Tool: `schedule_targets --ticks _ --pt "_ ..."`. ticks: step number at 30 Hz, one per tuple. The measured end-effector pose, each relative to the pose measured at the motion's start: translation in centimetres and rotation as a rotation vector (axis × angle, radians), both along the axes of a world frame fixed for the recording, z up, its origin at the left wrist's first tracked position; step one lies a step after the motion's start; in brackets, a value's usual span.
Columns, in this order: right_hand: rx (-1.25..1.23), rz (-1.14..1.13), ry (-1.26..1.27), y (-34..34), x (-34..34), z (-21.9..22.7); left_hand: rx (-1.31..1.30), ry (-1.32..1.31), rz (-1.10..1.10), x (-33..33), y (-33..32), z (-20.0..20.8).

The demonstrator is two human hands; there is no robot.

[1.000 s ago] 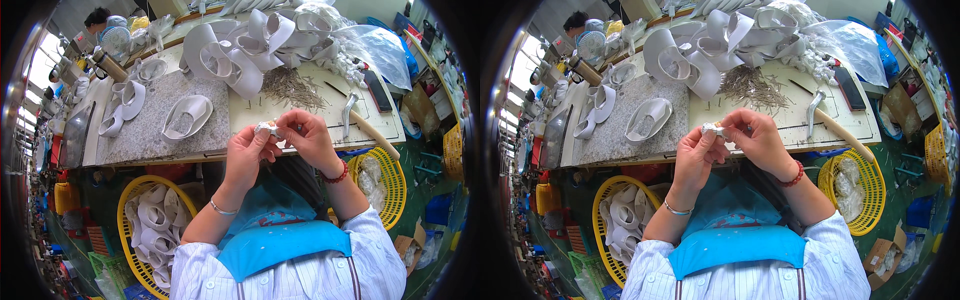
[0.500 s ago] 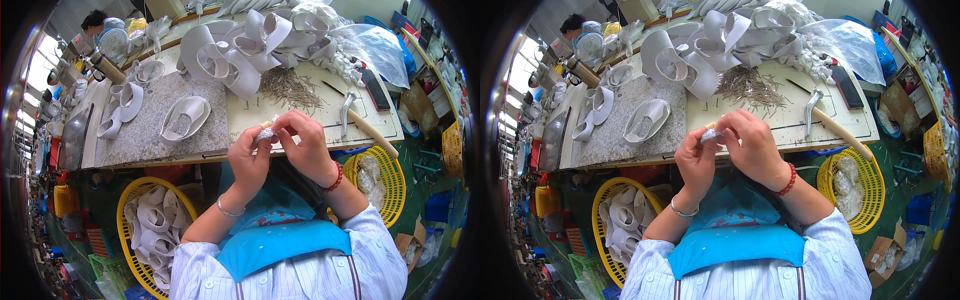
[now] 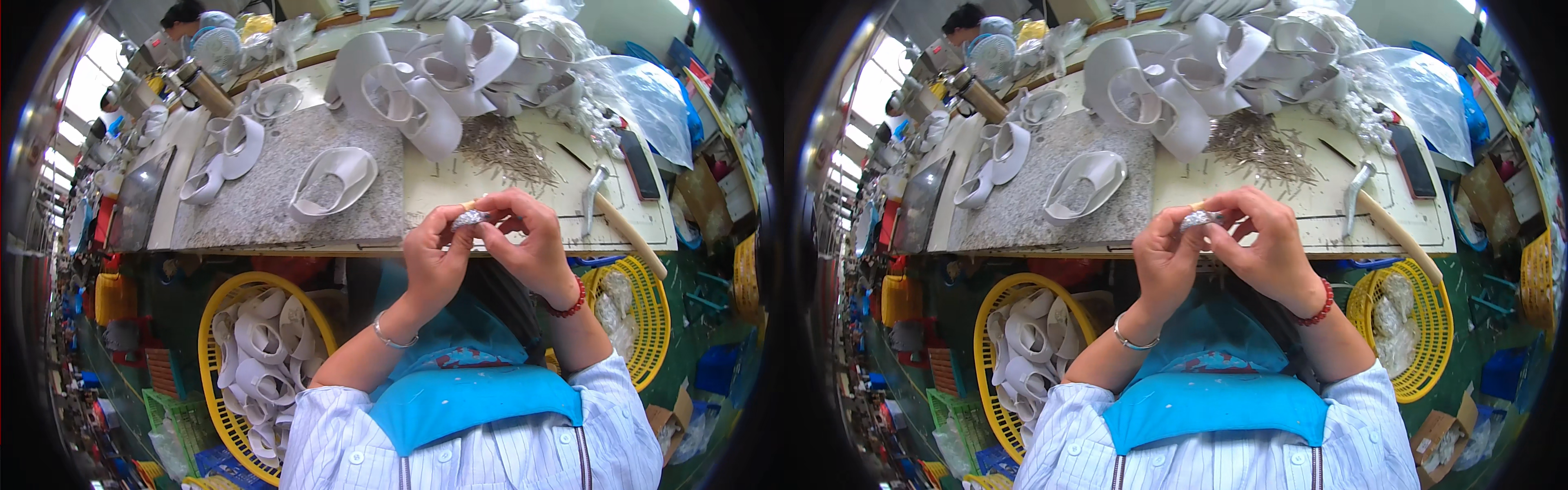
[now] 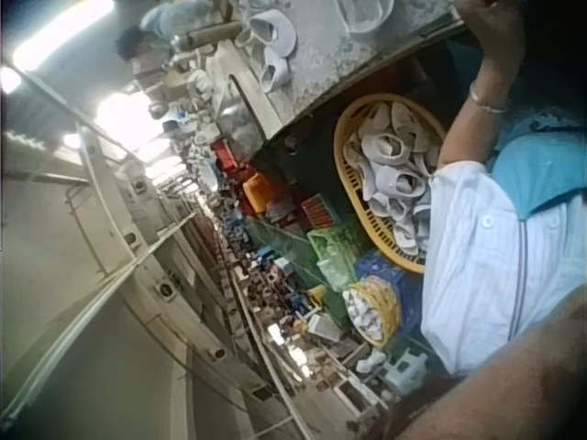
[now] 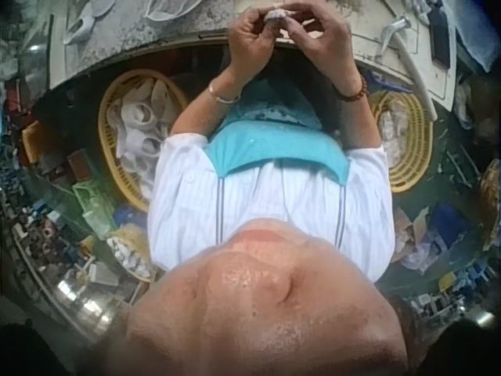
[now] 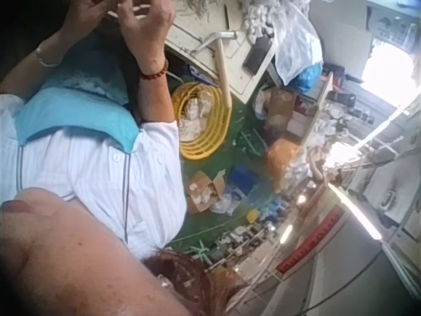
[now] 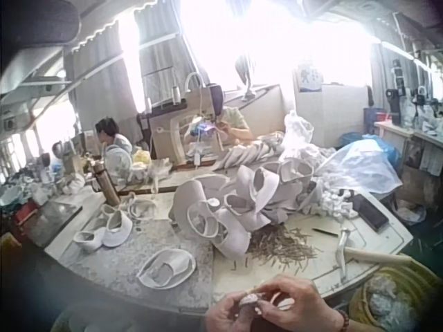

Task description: The person attaches decorative accessories into shoe uppers by hand and shapes the shoe parts using a metal hammer.

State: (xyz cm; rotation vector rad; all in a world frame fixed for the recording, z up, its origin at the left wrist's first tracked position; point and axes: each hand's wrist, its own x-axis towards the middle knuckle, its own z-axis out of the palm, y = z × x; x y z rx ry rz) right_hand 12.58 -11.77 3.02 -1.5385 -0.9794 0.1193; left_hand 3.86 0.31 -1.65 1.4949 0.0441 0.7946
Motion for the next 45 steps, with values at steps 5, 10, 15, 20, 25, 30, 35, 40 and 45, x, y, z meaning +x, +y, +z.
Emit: schedule_targets --ticks 5,10,15,20,25,30,35,40,45 --pt "-0.043 -0.029 -0.080 0.5 -0.4 0.5 -0.155 -0.006 -0.006 0.0 -0.4 0.1" --pt "-0.050 -0.062 -0.032 1.5 0.4 -0.9 -0.271 0.065 -0.106 -0.1 0.4 0.7" --pt "0.115 -0.052 -0.049 2.8 0.0 -1.6 -0.338 0.134 -0.114 -0.4 2.0 1.8" --pt "0.213 0.012 0.250 2.0 1.0 -2.6 0.448 0.314 0.101 -0.3 7.8 5.1" --pt "0.047 0.074 0.107 0.9 0.2 -2.8 1.337 0.988 0.624 0.1 18.9 6.2" --pt "0.022 0.065 0.065 1.3 -0.4 -2.5 1.036 1.001 0.240 -0.7 21.4 6.7" --pt "0.164 0.168 -0.046 2.6 -1.6 1.2 0.771 0.544 0.288 -2.6 14.3 7.2" --pt "0.142 0.022 -0.262 4.9 -1.8 0.7 0.330 0.256 0.140 -4.3 7.6 5.5" --pt "0.139 0.094 -0.629 3.7 -2.2 0.8 -0.383 0.162 -0.101 -3.8 5.8 6.0"
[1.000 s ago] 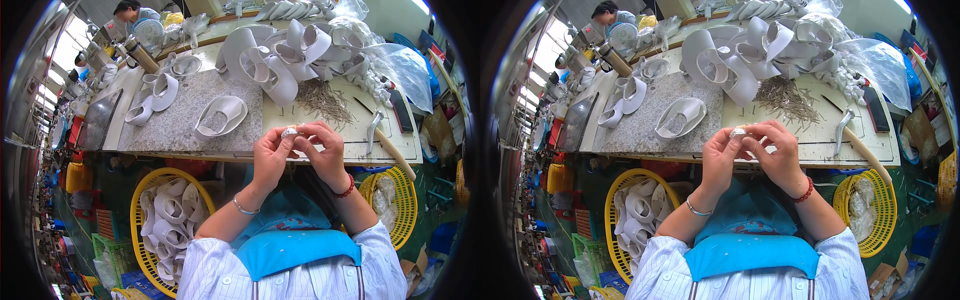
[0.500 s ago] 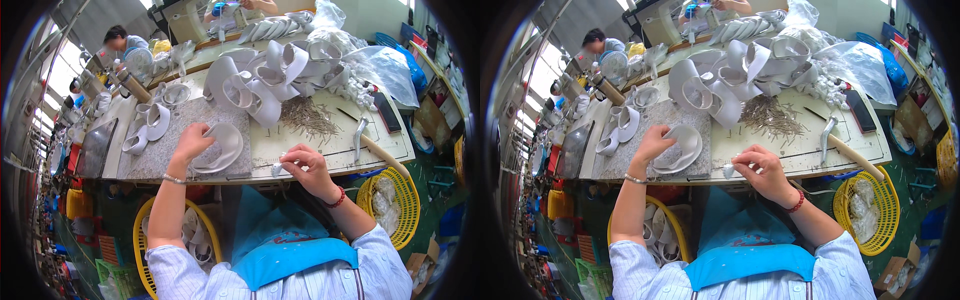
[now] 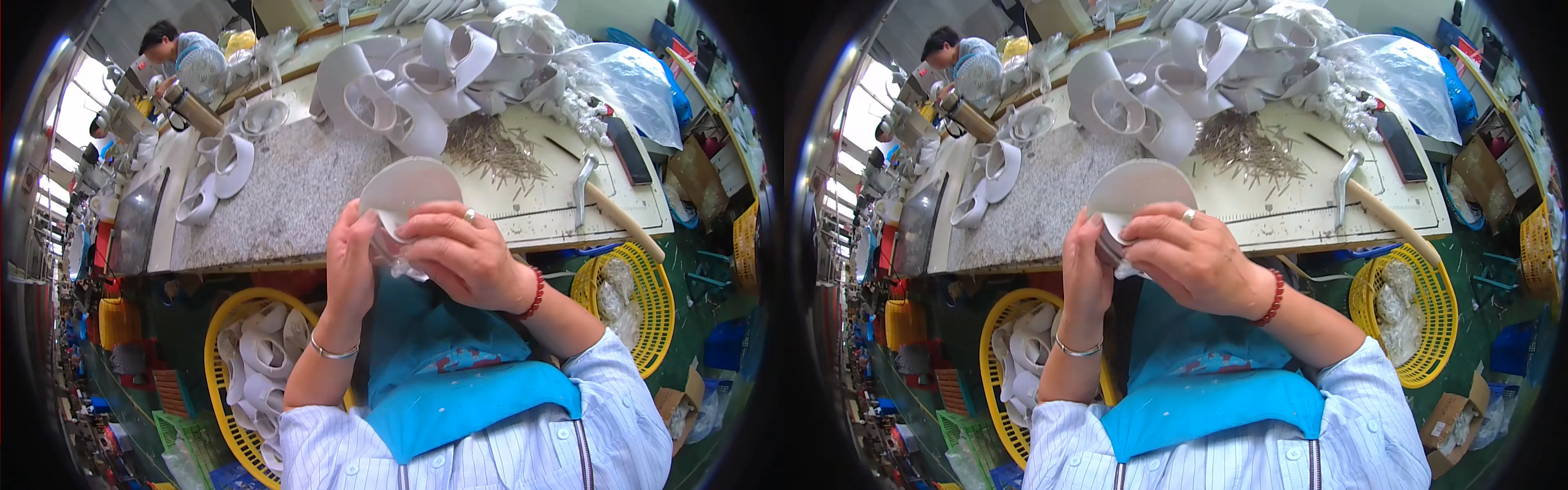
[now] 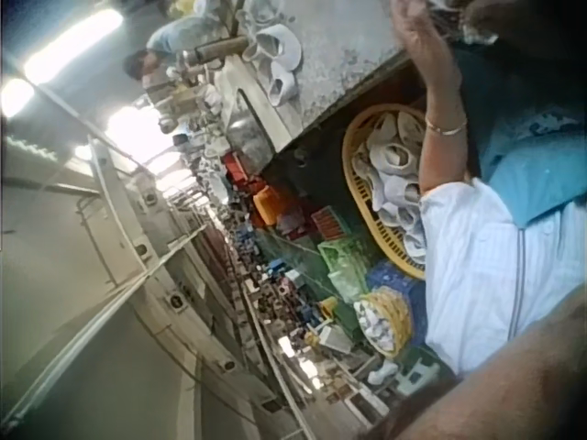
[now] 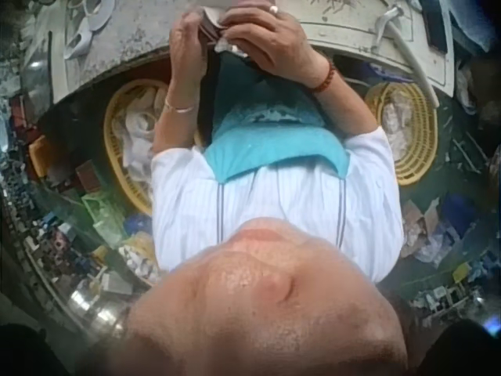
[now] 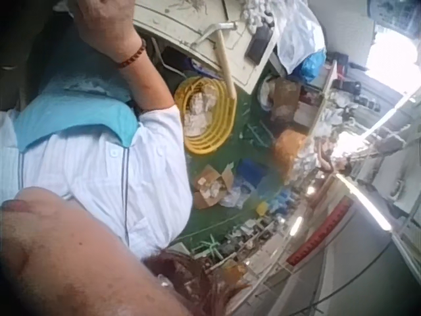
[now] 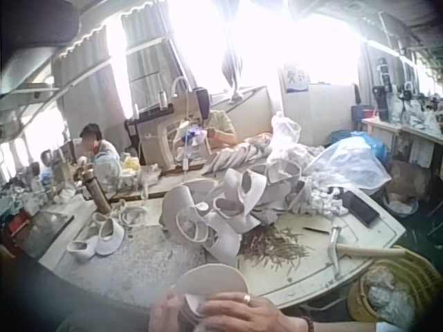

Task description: The person attaches decorative accessories into shoe uppers by hand and shapes the shoe parts using a metal hammer.

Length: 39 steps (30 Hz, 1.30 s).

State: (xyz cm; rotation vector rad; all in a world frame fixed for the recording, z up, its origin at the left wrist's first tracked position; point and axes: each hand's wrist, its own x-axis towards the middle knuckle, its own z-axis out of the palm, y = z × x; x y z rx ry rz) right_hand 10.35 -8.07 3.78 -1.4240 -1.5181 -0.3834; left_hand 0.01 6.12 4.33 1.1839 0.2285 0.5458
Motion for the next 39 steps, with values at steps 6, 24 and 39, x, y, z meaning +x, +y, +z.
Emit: schedule_targets --ticks 6,24,39 --pt "-0.219 0.017 -0.300 -1.5 -0.1 -0.4 0.201 0.013 -0.059 -0.1 0.5 -2.0" --pt "-0.066 -0.049 0.360 -1.2 1.0 -2.3 0.565 0.024 0.110 -0.8 -2.2 -2.9" --pt "-0.058 0.087 0.478 -2.4 1.2 -1.9 0.920 -0.072 0.171 -0.8 -2.4 -1.9"
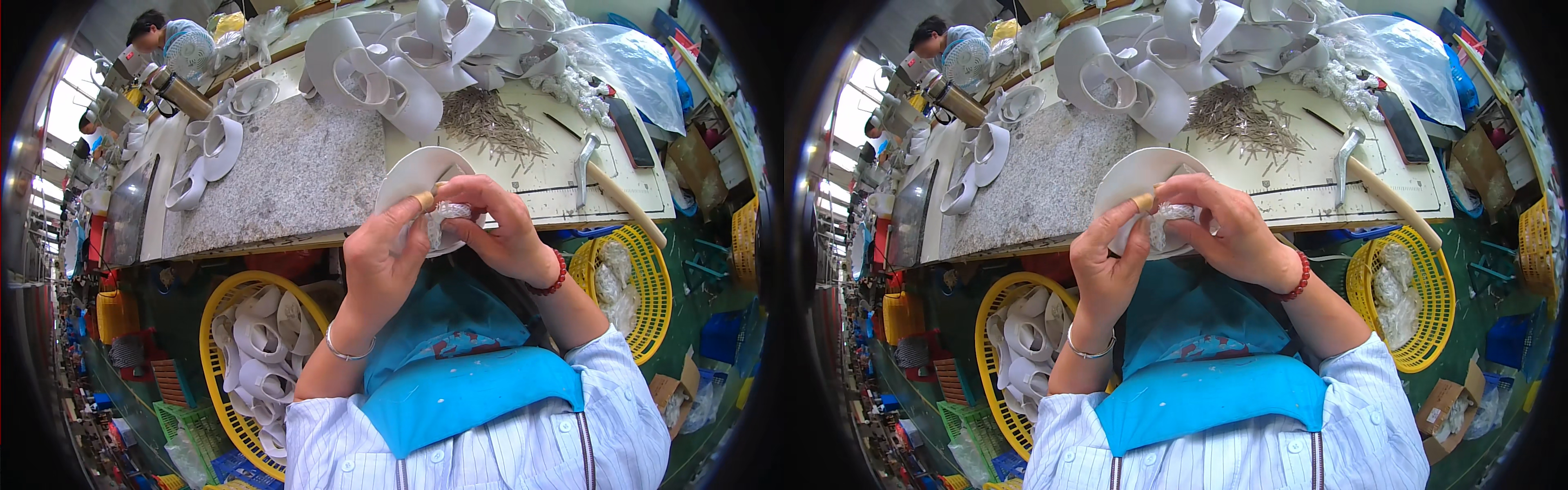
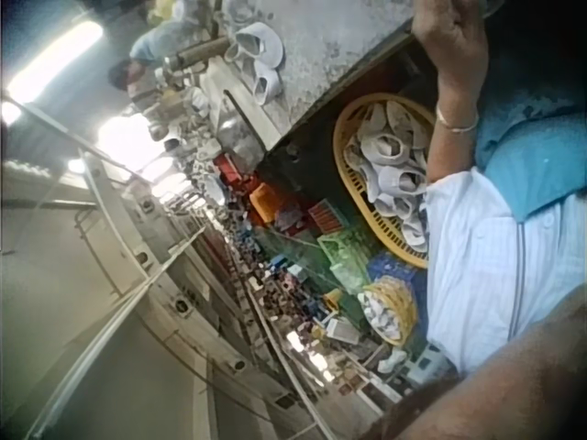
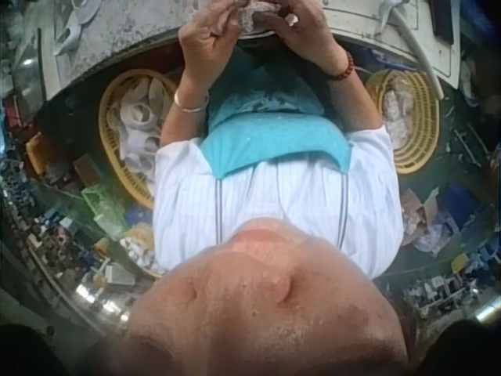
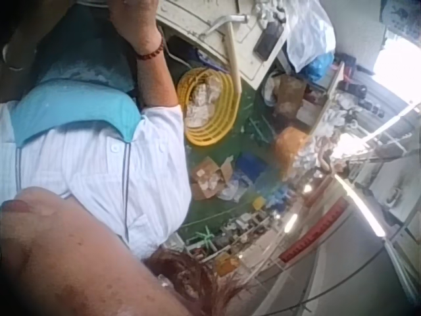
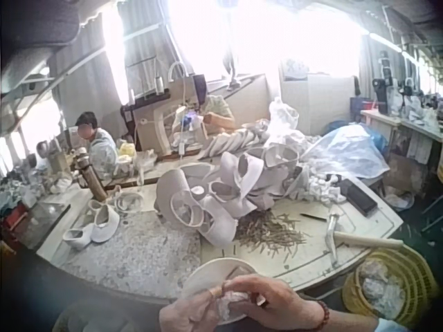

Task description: The person attaches decorative accessories into shoe uppers by hand and shapes the shoe parts using a metal hammer.

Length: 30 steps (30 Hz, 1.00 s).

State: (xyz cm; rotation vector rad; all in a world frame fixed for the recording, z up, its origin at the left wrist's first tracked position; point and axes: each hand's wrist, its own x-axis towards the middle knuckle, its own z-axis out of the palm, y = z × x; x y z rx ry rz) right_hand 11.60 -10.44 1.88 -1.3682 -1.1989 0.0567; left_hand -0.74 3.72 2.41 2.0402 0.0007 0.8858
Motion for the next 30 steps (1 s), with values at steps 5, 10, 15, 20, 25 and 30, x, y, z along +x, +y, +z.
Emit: schedule_targets --ticks 5,10,15,20,25,30 --pt "-0.028 0.033 -0.055 -0.1 0.6 0.0 0.075 0.019 0.051 -0.2 0.0 0.8" --pt "-0.054 0.057 -0.087 -0.5 0.9 -0.3 0.262 0.013 0.078 -0.3 0.2 0.6" --pt "-0.078 0.031 0.064 -0.6 0.0 -0.7 0.323 -0.092 0.109 -0.3 -0.5 0.5" --pt "-0.132 0.275 0.770 -1.1 -1.1 -0.5 0.351 -0.142 0.126 -0.2 -0.7 -0.5" --pt "-0.130 0.296 0.888 -1.3 -0.9 -0.9 0.515 -0.104 0.163 0.1 -0.8 -1.3" --pt "-0.120 -0.170 0.006 -1.2 -1.1 -0.2 0.477 -0.129 0.137 0.5 -0.6 -1.6"
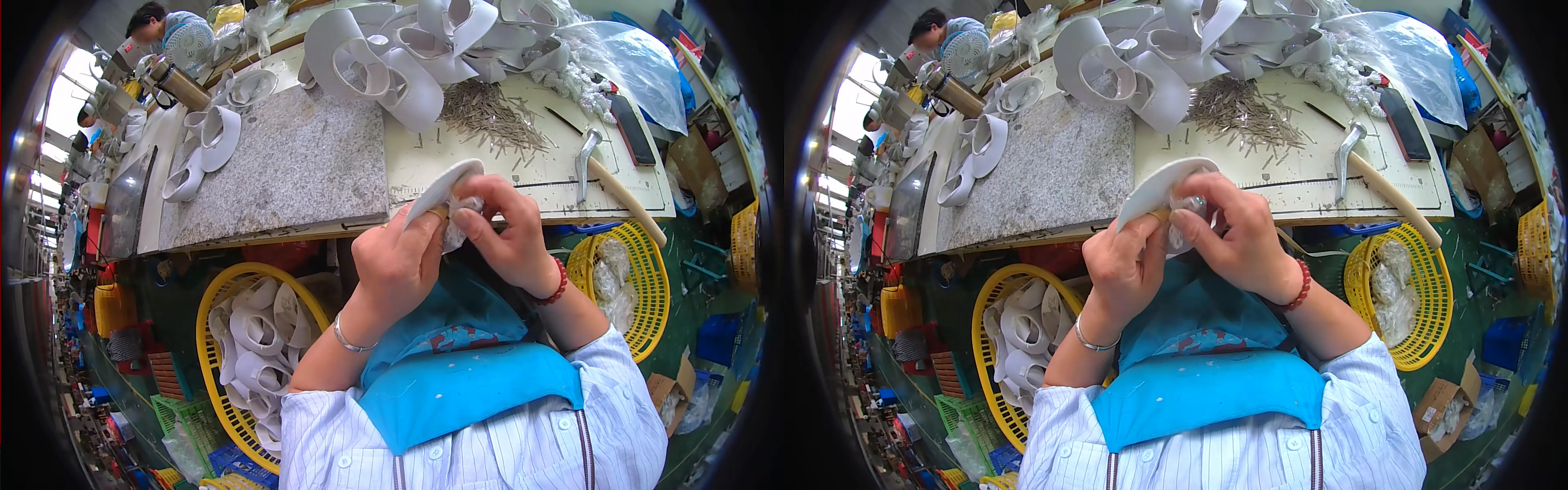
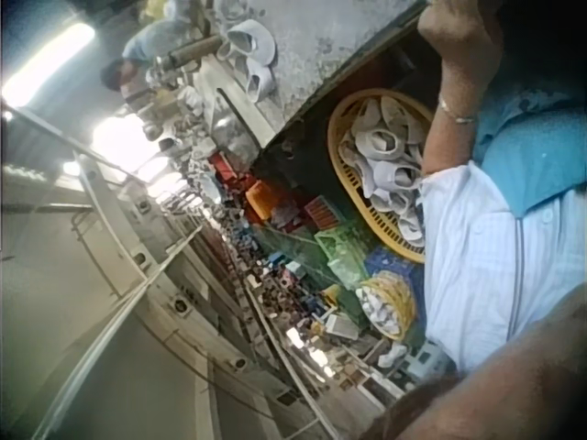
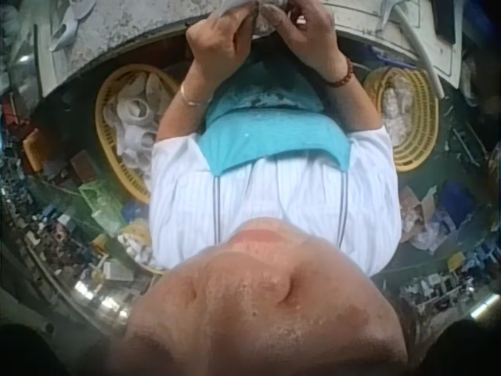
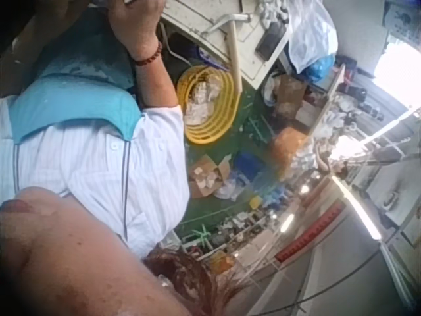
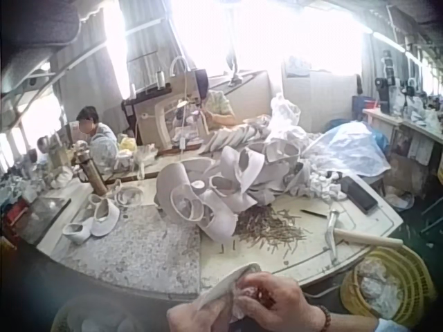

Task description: The person attaches decorative accessories into shoe uppers by hand and shapes the shoe parts using a metal hammer.

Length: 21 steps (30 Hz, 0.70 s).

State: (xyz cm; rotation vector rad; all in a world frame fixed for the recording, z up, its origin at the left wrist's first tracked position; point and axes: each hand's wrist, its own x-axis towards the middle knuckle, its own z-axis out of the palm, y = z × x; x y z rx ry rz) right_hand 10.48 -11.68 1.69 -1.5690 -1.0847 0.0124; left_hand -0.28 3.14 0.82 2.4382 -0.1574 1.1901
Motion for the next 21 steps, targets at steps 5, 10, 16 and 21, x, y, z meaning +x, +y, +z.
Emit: schedule_targets --ticks 5,10,16,21 --pt "0.055 -0.061 -0.374 0.6 0.6 -0.5 -0.009 -0.046 0.010 0.4 0.1 -0.1" --pt "-0.089 0.072 0.146 -0.4 -0.5 0.6 0.059 -0.071 0.024 0.1 -0.4 0.8" --pt "-0.101 0.029 0.078 0.6 0.2 -0.2 -0.318 0.064 -0.080 0.1 -0.5 0.4" --pt "0.009 -0.122 -0.194 1.6 0.4 -0.4 -0.455 0.160 -0.112 -0.2 -0.8 0.9"
